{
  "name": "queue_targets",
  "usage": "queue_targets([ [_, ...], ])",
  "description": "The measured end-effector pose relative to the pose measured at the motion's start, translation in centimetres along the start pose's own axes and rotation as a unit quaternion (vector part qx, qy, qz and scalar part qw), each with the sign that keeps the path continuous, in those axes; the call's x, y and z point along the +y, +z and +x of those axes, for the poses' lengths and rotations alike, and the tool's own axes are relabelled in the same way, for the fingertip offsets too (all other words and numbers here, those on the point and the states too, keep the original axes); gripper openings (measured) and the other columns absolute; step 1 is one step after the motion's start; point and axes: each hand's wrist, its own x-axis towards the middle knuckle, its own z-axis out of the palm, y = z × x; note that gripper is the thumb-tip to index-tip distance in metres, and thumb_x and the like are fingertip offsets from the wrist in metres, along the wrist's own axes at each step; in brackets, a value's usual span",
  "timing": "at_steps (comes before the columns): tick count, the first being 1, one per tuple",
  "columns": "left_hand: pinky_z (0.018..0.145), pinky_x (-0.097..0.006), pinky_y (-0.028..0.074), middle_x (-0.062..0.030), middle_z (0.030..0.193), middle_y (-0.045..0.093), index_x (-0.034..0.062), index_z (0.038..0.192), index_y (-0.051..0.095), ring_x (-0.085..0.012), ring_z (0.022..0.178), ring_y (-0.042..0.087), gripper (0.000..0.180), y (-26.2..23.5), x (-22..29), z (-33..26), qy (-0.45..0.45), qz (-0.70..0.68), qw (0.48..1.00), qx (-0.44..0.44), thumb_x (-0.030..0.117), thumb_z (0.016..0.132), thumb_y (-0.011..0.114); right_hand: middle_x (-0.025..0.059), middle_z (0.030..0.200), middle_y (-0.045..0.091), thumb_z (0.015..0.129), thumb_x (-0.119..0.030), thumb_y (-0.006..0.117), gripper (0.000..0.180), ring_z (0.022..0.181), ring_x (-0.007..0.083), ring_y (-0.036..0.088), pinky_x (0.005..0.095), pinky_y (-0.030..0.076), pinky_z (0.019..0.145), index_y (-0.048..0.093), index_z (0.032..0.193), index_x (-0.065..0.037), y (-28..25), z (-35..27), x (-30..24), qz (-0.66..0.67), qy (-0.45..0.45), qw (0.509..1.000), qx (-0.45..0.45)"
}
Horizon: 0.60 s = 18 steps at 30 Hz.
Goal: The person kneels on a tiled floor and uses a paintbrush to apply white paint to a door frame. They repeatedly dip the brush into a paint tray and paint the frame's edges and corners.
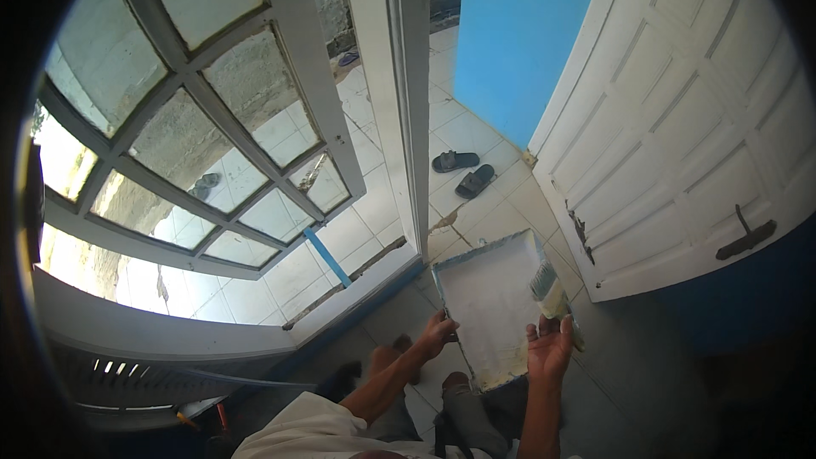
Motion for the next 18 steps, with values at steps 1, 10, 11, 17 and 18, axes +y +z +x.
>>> queue_targets([
  [1,0.084,-0.039,0.055,-0.0045,0.106,0.055,0.0052,0.131,0.049,-0.0179,0.093,0.059,0.051,1.0,0.8,-2.3,-0.002,0.002,1.0,0.011,0.025,0.087,0.066,0.0008,0.122,0.067,0.101,-0.032,0.066,0.044,0.103,0.0145,0.068,0.0421,0.053,0.084,0.054,0.14,-0.018,2.2,-1.4,-1.8,0.002,0.001,1.0,-0.006],
  [10,0.086,-0.04,0.056,-0.0048,0.107,0.055,0.007,0.133,0.049,-0.0197,0.098,0.062,0.05,8.4,6.5,-20.9,0.025,-0.053,0.996,0.062,0.02,0.087,0.064,0.0015,0.126,0.065,0.1,-0.031,0.066,0.043,0.104,0.0151,0.067,0.0398,0.055,0.079,0.054,0.139,-0.016,16.3,-11.6,-11.9,-0.07,-0.006,0.994,-0.089],
  [11,0.086,-0.039,0.055,-0.0045,0.106,0.055,0.0075,0.133,0.049,-0.0194,0.097,0.062,0.05,9.2,7.6,-22.8,0.032,-0.066,0.996,0.059,0.02,0.087,0.064,0.0017,0.126,0.065,0.1,-0.031,0.066,0.044,0.105,0.0154,0.067,0.0397,0.056,0.079,0.053,0.139,-0.016,17.7,-12.7,-12.6,-0.075,-0.008,0.993,-0.087],
  [17,0.092,-0.039,0.051,-0.007,0.113,0.055,0.0077,0.129,0.049,-0.0214,0.106,0.059,0.044,7.9,11.5,-28.3,0.182,0.04,0.981,0.062,0.021,0.089,0.06,0.0093,0.12,0.066,0.099,-0.026,0.064,0.041,0.101,0.0186,0.068,0.0374,0.061,0.073,0.055,0.134,-0.006,28.1,-15.9,-15.2,-0.182,-0.074,0.97,-0.145],
  [18,0.095,-0.039,0.049,-0.0071,0.115,0.055,0.0078,0.129,0.049,-0.0213,0.109,0.058,0.043,6.8,11.1,-28.7,0.196,0.036,0.978,0.056,0.022,0.089,0.058,0.0103,0.119,0.066,0.099,-0.026,0.063,0.04,0.101,0.0189,0.068,0.037,0.062,0.072,0.055,0.132,-0.004,29.7,-16.1,-15.3,-0.2,-0.1,0.962,-0.158],
])
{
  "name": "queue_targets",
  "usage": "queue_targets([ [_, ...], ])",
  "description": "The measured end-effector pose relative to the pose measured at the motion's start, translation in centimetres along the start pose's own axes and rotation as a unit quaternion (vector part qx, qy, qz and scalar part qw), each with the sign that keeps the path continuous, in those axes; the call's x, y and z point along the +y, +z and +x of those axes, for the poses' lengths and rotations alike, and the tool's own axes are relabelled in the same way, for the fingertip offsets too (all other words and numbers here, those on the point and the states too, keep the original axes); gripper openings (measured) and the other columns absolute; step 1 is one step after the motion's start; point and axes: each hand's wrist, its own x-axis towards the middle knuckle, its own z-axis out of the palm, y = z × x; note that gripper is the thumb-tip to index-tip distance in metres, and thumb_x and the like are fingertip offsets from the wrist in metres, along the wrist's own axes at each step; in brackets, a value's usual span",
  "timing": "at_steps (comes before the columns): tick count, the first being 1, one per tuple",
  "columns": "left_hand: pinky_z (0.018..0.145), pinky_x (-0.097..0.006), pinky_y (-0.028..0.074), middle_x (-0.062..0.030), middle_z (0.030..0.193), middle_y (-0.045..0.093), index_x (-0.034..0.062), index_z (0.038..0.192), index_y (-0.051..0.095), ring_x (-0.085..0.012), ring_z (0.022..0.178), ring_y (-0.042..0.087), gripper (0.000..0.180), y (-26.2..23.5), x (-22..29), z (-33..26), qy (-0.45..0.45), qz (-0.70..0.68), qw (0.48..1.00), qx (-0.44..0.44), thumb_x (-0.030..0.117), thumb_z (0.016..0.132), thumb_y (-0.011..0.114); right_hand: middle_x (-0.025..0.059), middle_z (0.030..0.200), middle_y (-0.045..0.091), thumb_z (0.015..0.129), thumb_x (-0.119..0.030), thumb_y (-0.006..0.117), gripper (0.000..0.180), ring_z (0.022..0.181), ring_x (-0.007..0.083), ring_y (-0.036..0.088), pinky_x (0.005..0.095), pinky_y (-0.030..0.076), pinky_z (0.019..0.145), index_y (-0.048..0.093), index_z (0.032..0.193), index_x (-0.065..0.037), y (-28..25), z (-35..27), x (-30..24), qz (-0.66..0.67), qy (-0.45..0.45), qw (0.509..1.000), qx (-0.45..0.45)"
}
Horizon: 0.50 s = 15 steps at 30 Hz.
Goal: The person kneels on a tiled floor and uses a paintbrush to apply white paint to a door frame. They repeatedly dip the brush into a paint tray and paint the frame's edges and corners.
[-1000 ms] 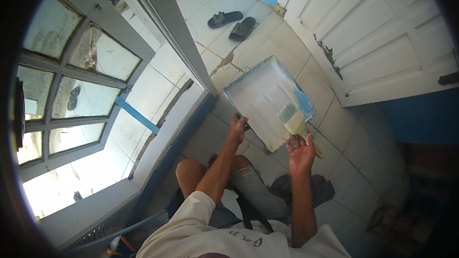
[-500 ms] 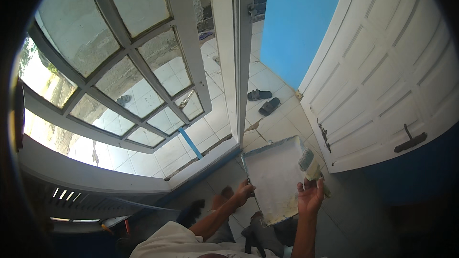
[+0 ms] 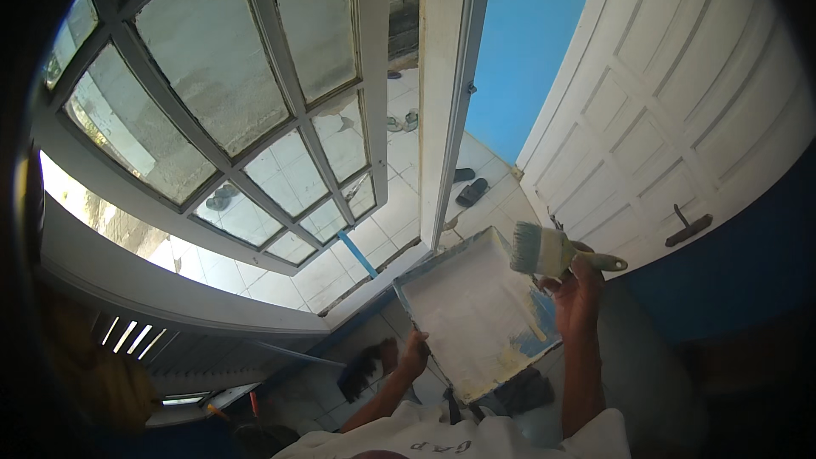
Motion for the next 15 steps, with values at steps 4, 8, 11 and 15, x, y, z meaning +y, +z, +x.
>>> queue_targets([
  [4,0.096,-0.042,0.048,-0.0096,0.116,0.059,0.0044,0.126,0.054,-0.0253,0.11,0.059,0.04,-5.9,-2.6,0.8,0.0,-0.069,0.995,0.072,0.026,0.093,0.057,0.013,0.111,0.066,0.1,-0.018,0.063,0.035,0.096,0.0193,0.069,0.0345,0.062,0.071,0.056,0.128,0.002,7.1,3.0,-3.2,-0.109,-0.101,0.988,-0.052],
  [8,0.095,-0.043,0.05,-0.0126,0.12,0.06,0.0054,0.131,0.054,-0.0286,0.112,0.06,0.053,-9.5,0.2,2.4,-0.016,-0.089,0.995,0.034,0.039,0.091,0.055,0.0127,0.105,0.068,0.099,-0.016,0.066,0.032,0.09,0.0163,0.068,0.0308,0.058,0.074,0.059,0.122,0.005,13.6,5.9,-8.6,-0.291,-0.268,0.914,-0.095],
  [11,0.093,-0.044,0.051,-0.013,0.121,0.06,0.0061,0.134,0.053,-0.0292,0.109,0.06,0.058,-12.0,1.6,1.7,-0.048,-0.175,0.981,0.065,0.045,0.09,0.053,0.0106,0.105,0.069,0.098,-0.015,0.068,0.03,0.087,0.0148,0.068,0.0283,0.055,0.076,0.062,0.12,0.004,19.9,9.9,-10.0,-0.391,-0.35,0.84,-0.138],
  [15,0.092,-0.04,0.051,-0.0105,0.122,0.056,0.009,0.143,0.042,-0.024,0.111,0.059,0.057,-12.3,5.9,1.9,-0.048,-0.221,0.972,0.057,0.037,0.094,0.052,0.0119,0.108,0.069,0.098,-0.013,0.069,0.026,0.082,0.0122,0.066,0.0275,0.055,0.076,0.062,0.119,0.002,26.6,13.0,-13.5,-0.564,-0.457,0.667,-0.168],
])
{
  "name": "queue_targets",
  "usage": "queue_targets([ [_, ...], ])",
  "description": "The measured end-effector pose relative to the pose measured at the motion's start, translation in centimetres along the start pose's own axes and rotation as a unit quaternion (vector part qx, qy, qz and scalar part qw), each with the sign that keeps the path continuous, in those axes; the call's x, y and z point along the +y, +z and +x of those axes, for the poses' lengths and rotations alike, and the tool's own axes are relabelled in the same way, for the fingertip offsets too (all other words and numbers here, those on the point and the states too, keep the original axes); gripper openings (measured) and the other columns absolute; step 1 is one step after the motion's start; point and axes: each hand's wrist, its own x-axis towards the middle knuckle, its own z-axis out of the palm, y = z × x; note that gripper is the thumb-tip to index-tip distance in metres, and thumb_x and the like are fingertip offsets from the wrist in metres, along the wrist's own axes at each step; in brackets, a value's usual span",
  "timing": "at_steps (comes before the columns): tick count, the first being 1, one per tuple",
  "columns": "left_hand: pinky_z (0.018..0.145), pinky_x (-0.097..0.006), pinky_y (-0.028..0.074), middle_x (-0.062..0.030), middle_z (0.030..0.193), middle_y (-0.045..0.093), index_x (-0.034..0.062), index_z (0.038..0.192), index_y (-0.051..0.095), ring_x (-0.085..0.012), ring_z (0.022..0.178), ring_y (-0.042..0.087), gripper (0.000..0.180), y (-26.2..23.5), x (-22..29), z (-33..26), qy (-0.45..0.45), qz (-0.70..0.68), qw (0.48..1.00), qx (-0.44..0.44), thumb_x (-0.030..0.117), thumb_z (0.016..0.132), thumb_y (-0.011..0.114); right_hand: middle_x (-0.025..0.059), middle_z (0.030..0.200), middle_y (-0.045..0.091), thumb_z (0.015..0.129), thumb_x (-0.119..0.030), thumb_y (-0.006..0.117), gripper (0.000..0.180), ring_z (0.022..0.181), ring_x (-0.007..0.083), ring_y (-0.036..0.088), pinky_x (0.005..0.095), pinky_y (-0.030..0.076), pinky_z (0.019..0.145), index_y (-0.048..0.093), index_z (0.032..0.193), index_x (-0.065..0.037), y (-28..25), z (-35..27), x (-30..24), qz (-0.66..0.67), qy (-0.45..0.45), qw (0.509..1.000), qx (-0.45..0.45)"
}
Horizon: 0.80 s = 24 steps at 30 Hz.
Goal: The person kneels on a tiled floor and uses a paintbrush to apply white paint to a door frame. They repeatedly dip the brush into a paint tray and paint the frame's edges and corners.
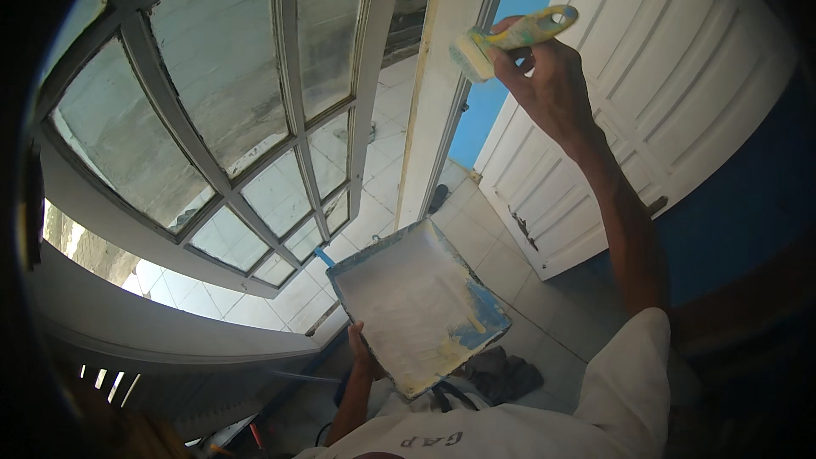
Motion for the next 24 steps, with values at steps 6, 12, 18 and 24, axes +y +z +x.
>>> queue_targets([
  [6,0.09,-0.037,0.052,-0.0091,0.118,0.057,0.0088,0.143,0.041,-0.0219,0.106,0.06,0.054,1.8,3.9,-1.2,0.054,0.06,0.997,0.001,0.036,0.098,0.049,0.0205,0.097,0.074,0.099,-0.017,0.068,0.027,0.08,0.0232,0.075,0.033,0.062,0.069,0.062,0.112,0.005,2.9,6.6,1.6,-0.176,-0.033,0.978,-0.109],
  [12,0.09,-0.037,0.052,-0.0088,0.117,0.057,0.0079,0.144,0.04,-0.0206,0.106,0.061,0.052,0.7,3.5,-0.3,0.057,0.019,0.998,0.0,0.034,0.1,0.046,0.0189,0.085,0.073,0.098,-0.021,0.068,0.027,0.073,0.0268,0.075,0.0347,0.062,0.068,0.061,0.104,0.005,5.7,9.2,4.0,-0.273,-0.092,0.949,-0.128],
  [18,0.091,-0.036,0.052,-0.0091,0.118,0.058,0.0069,0.144,0.039,-0.0201,0.106,0.061,0.052,1.7,4.9,-1.3,0.095,0.045,0.994,-0.005,0.033,0.1,0.046,0.0177,0.093,0.075,0.1,-0.022,0.067,0.026,0.078,0.0237,0.076,0.0321,0.063,0.072,0.062,0.109,0.002,4.4,11.4,4.9,-0.297,-0.092,0.945,-0.099],
  [24,0.09,-0.036,0.052,-0.0085,0.118,0.058,0.006,0.143,0.04,-0.0199,0.105,0.061,0.052,0.7,4.8,-0.3,0.07,0.044,0.996,-0.017,0.037,0.101,0.046,0.0189,0.078,0.07,0.089,-0.014,0.071,0.023,0.069,0.0285,0.071,0.0405,0.058,0.065,0.066,0.092,0.008,1.7,14.9,2.9,-0.273,-0.038,0.96,-0.046],
])
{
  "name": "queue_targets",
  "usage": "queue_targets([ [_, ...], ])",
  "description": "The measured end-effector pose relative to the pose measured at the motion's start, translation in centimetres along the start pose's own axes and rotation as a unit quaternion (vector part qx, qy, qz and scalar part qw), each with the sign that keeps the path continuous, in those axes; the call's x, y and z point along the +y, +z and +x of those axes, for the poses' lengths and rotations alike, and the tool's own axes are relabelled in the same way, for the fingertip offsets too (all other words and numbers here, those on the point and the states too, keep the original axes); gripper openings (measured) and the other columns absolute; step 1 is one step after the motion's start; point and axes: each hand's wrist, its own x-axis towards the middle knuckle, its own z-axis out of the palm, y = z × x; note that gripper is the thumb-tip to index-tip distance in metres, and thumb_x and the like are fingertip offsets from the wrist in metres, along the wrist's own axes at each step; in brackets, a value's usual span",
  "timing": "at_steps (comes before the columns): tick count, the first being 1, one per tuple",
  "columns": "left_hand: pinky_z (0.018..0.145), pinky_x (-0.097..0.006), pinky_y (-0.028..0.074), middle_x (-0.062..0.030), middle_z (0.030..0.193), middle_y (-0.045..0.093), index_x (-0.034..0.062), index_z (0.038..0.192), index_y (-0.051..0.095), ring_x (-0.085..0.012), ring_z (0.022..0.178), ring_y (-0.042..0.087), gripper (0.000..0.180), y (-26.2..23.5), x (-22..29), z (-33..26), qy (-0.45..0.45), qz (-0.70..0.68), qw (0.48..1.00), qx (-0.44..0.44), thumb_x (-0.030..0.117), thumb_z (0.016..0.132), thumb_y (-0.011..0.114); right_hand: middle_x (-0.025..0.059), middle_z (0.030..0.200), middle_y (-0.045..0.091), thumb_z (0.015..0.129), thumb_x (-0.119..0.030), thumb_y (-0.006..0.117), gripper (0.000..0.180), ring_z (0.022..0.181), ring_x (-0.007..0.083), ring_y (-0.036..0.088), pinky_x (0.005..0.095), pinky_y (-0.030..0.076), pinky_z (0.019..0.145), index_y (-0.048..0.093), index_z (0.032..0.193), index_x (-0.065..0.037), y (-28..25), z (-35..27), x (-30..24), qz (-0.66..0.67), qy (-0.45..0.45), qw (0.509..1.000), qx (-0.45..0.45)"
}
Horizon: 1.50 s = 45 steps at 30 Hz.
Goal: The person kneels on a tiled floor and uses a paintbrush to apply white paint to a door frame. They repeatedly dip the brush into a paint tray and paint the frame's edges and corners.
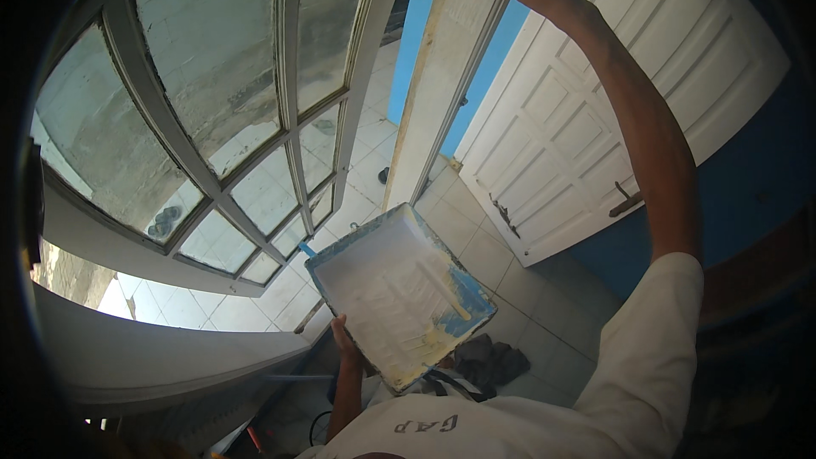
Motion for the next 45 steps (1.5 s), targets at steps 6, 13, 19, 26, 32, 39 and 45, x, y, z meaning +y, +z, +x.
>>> queue_targets([
  [6,0.086,-0.036,0.052,-0.008,0.109,0.063,0.0041,0.124,0.054,-0.0207,0.099,0.062,0.05,3.0,1.6,-0.4,0.005,0.03,0.997,0.064,0.047,0.101,0.044,0.0158,0.076,0.069,0.091,-0.015,0.072,0.022,0.066,0.0263,0.067,0.0404,0.056,0.062,0.066,0.097,0.005,-4.4,2.5,1.0,-0.065,-0.072,0.993,0.062],
  [13,0.083,-0.035,0.052,-0.0081,0.104,0.064,0.003,0.115,0.06,-0.0203,0.093,0.063,0.052,2.6,1.3,-0.1,0.008,0.011,0.997,0.071,0.049,0.102,0.042,0.0061,0.109,0.069,0.08,-0.012,0.082,0.044,0.094,0.0208,0.07,0.0312,0.061,0.076,0.067,0.122,-0.013,0.5,-2.6,-0.6,-0.234,-0.35,0.9,0.112],
  [19,0.082,-0.035,0.052,-0.0079,0.104,0.064,0.0022,0.114,0.06,-0.0199,0.092,0.063,0.054,2.0,1.4,-0.2,0.016,0.036,0.995,0.092,0.051,0.101,0.041,0.0044,0.099,0.064,0.086,-0.011,0.072,0.02,0.086,0.02,0.065,0.0343,0.055,0.071,0.064,0.104,-0.009,8.1,-10.6,-4.3,-0.195,-0.322,0.926,0.023],
  [26,0.087,-0.037,0.051,-0.0088,0.105,0.064,0.0016,0.115,0.06,-0.0209,0.097,0.062,0.055,1.4,1.6,-0.4,0.019,0.048,0.997,0.057,0.05,0.103,0.036,0.0053,0.096,0.066,0.084,-0.01,0.073,0.02,0.08,0.0199,0.07,0.033,0.059,0.063,0.063,0.101,-0.009,12.7,-14.8,-5.7,-0.079,-0.281,0.956,-0.039],
  [32,0.09,-0.037,0.05,-0.0091,0.109,0.063,0.0011,0.118,0.059,-0.0213,0.101,0.061,0.057,2.3,2.7,-1.0,0.028,0.06,0.995,0.076,0.052,0.104,0.035,0.0027,0.097,0.069,0.088,-0.014,0.072,0.02,0.078,0.0245,0.073,0.0343,0.061,0.064,0.067,0.107,-0.009,6.5,-8.2,-2.6,-0.015,-0.167,0.983,0.075],
  [39,0.091,-0.036,0.049,-0.0069,0.11,0.061,0.0041,0.117,0.057,-0.02,0.103,0.059,0.051,2.9,4.1,-1.4,-0.016,0.037,0.995,0.087,0.05,0.104,0.04,0.0073,0.083,0.066,0.082,-0.002,0.074,0.016,0.073,0.021,0.066,0.0345,0.055,0.06,0.069,0.097,-0.003,0.3,-2.8,-2.5,-0.129,-0.248,0.936,0.213],
  [45,0.091,-0.037,0.048,-0.0043,0.104,0.057,0.0079,0.111,0.054,-0.0185,0.1,0.057,0.042,4.3,5.2,-1.6,-0.001,0.086,0.993,0.076,0.048,0.103,0.044,0.0002,0.101,0.061,0.083,-0.016,0.07,0.02,0.093,0.019,0.062,0.0363,0.054,0.078,0.067,0.103,-0.015,8.1,-11.2,-3.2,-0.166,-0.292,0.939,0.077],
])
